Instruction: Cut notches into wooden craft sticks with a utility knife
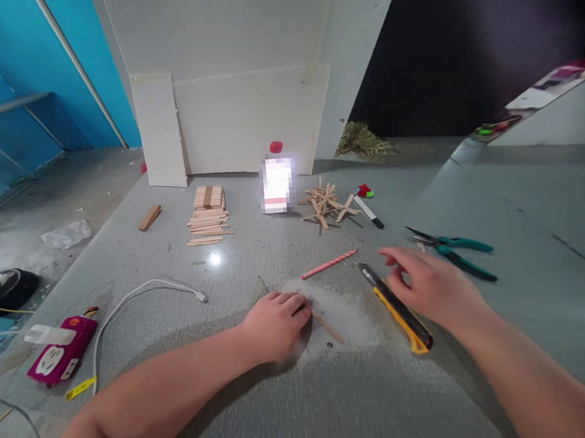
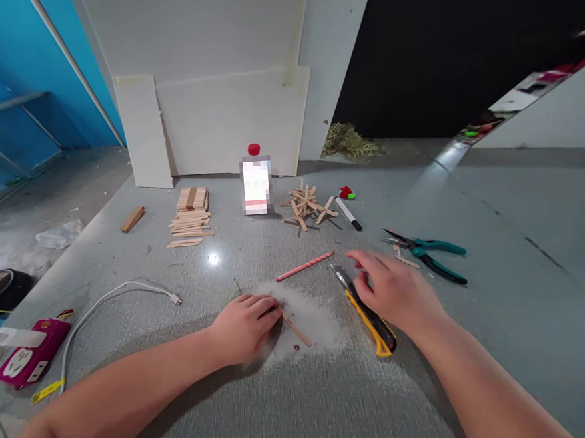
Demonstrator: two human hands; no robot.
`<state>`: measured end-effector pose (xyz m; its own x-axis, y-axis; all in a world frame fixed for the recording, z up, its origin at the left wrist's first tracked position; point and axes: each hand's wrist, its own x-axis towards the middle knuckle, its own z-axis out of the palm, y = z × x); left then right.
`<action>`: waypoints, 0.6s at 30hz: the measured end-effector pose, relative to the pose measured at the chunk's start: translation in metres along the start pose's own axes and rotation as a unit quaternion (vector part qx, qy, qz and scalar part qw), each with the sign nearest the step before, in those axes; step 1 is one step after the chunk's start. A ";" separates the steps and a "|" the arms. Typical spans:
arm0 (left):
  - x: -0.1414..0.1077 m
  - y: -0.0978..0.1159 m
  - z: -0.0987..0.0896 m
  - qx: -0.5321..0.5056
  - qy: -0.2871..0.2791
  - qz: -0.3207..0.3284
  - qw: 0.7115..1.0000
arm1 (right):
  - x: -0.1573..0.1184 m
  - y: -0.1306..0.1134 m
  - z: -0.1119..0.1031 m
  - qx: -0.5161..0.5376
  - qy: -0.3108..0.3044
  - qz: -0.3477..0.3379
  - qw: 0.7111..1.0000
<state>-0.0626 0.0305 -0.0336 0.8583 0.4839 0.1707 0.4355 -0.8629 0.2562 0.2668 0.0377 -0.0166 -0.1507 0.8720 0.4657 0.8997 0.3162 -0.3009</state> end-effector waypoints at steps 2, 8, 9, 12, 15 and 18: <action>0.001 0.001 0.002 -0.004 0.005 0.000 1.000 | 0.042 -0.014 0.006 0.051 -0.013 0.009 0.999; 0.004 0.001 -0.020 -0.011 -0.009 -0.022 1.000 | 0.192 -0.037 0.073 0.183 0.009 0.125 0.975; -0.001 -0.003 -0.031 -0.010 -0.017 -0.033 0.999 | 0.209 -0.038 0.086 0.196 0.009 0.148 0.969; -0.031 -0.029 -0.071 -0.001 -0.048 -0.089 0.995 | 0.239 -0.038 0.117 0.232 -0.002 0.206 0.951; -0.076 -0.063 -0.103 0.011 -0.067 -0.174 0.982 | 0.247 -0.033 0.136 0.266 -0.013 0.240 0.933; -0.112 -0.089 -0.112 -0.006 -0.090 -0.214 0.973 | 0.249 -0.029 0.147 0.297 -0.018 0.252 0.921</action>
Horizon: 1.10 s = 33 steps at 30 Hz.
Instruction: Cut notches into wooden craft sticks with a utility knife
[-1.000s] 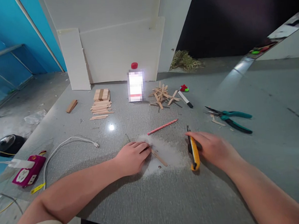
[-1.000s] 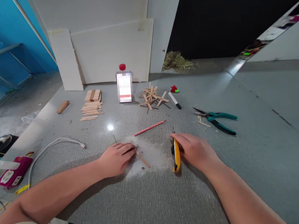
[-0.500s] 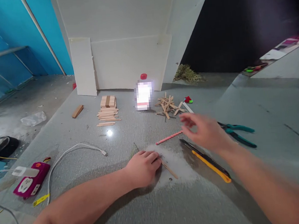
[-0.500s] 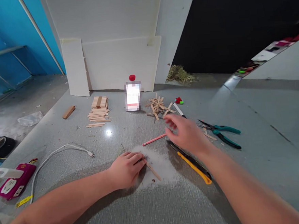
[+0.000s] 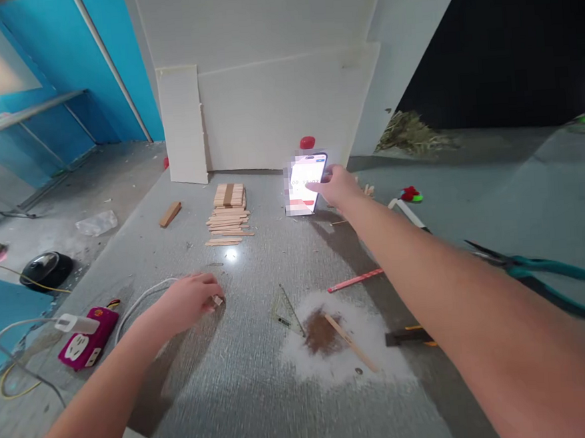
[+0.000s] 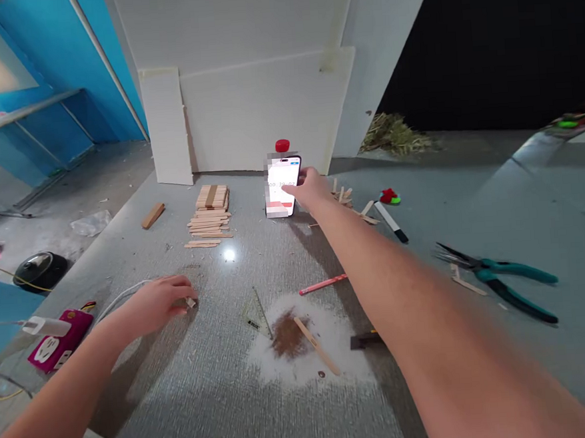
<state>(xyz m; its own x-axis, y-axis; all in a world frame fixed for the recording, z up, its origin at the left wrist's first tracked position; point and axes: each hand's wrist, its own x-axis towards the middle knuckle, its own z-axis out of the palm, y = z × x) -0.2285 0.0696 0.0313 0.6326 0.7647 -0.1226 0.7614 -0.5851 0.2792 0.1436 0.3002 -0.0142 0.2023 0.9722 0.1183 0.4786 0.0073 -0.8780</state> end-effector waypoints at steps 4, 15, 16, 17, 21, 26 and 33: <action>-0.008 -0.019 0.011 -0.039 -0.006 -0.016 0.999 | 0.004 0.005 0.008 0.047 -0.010 0.000 0.999; 0.039 0.034 0.006 -0.198 0.233 -0.167 0.937 | -0.058 -0.033 0.022 0.310 -0.039 -0.027 0.949; 0.048 0.040 0.006 -0.217 0.253 -0.180 0.926 | -0.070 -0.037 0.024 0.334 -0.048 -0.027 0.941; 0.056 0.046 0.005 -0.235 0.270 -0.191 0.914 | -0.081 -0.041 0.025 0.356 -0.056 -0.028 0.933; 0.078 0.067 0.006 -0.312 0.276 -0.208 0.885 | -0.121 -0.050 0.027 0.426 -0.073 -0.025 0.901; 0.086 0.085 0.015 -0.365 0.265 -0.217 0.866 | -0.148 -0.054 0.021 0.486 -0.082 -0.015 0.870; 0.087 0.089 0.022 -0.401 0.238 -0.212 0.859 | -0.165 -0.054 0.007 0.529 -0.080 -0.004 0.845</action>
<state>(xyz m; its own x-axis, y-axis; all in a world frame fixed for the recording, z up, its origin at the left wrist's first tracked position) -0.1023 0.0779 0.0249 0.0474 0.9986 -0.0244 0.4458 0.0007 0.8951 0.0783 0.1408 0.0108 0.0449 0.9896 0.1366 -0.5699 0.1377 -0.8101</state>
